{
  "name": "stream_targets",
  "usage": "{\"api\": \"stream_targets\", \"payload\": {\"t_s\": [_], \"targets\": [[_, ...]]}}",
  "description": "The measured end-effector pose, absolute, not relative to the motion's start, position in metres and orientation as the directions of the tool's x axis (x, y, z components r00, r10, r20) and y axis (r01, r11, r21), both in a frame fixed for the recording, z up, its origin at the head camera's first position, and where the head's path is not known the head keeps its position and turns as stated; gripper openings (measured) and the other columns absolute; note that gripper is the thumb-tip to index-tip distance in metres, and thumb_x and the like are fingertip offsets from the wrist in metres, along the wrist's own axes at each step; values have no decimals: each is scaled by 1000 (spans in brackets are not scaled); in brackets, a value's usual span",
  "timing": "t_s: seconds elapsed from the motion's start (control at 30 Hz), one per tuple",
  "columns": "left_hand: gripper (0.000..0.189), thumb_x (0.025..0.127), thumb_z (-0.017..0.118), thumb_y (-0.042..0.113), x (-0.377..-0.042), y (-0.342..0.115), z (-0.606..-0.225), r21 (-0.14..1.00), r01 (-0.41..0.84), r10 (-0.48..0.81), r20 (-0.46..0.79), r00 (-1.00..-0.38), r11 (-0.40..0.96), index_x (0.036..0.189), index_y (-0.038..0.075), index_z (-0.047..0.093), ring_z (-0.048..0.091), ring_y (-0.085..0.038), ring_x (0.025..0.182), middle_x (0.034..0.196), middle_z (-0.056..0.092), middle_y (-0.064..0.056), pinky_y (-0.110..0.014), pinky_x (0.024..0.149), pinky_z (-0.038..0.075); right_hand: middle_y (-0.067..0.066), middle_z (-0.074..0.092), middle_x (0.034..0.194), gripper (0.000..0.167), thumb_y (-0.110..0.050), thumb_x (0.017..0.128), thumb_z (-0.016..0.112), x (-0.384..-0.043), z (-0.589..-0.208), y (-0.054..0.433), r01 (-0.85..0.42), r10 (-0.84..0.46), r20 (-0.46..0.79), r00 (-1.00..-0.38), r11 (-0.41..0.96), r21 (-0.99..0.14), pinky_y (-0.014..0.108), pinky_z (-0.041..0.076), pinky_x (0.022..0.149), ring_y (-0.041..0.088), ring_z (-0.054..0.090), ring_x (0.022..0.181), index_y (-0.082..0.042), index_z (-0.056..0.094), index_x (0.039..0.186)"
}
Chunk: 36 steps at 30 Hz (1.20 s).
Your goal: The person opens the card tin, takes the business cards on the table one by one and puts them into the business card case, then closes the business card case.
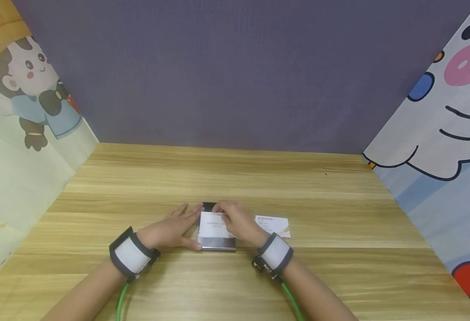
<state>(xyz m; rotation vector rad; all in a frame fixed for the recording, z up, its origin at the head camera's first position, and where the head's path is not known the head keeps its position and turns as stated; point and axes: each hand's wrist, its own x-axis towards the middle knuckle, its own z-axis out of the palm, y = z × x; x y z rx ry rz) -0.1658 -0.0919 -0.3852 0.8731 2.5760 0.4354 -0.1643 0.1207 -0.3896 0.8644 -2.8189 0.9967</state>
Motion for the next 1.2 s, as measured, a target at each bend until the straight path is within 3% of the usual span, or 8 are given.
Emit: {"api": "stream_targets", "payload": {"t_s": [0.47, 0.7, 1.03, 1.2], "targets": [[97, 75, 64, 55, -166, -92, -386, 392, 524, 636, -256, -728, 756, 146, 6, 19, 4, -44, 138, 154, 9, -7, -57, 111, 13, 6, 57, 99, 29, 5, 81, 59, -158, -392, 126, -576, -597, 128, -792, 662, -480, 29, 49, 74, 18, 56, 91, -6, 60, 108], [97, 75, 63, 56, -166, -93, -387, 380, 524, 632, -259, -731, 762, 146, 7, 19, 4, -43, 138, 155, 8, -5, -57, 111, 14, 7, 62, 101, 25, 0, 80, 63, -155, -392, 125, -574, -620, 57, -783, 684, -450, 30, 49, 77, 19, 57, 93, -4, 64, 105], [98, 75, 63, 57, -166, -93, -388, 379, 532, 637, -248, -730, 757, 146, 7, 19, 5, -45, 138, 154, 9, -5, -58, 110, 13, 4, 59, 96, 22, -3, 83, 62, -151, -392, 127, -583, -633, 40, -773, 684, -439, 27, 47, 75, 17, 55, 90, -4, 66, 105], [98, 74, 63, 57, -166, -94, -388, 374, 532, 635, -252, -730, 759, 146, 7, 18, 5, -44, 138, 155, 8, -5, -58, 110, 13, 7, 58, 103, 27, -5, 85, 60, -150, -389, 131, -540, -608, 19, -794, 690, -482, 27, 48, 73, 17, 56, 92, -1, 62, 112]]}}
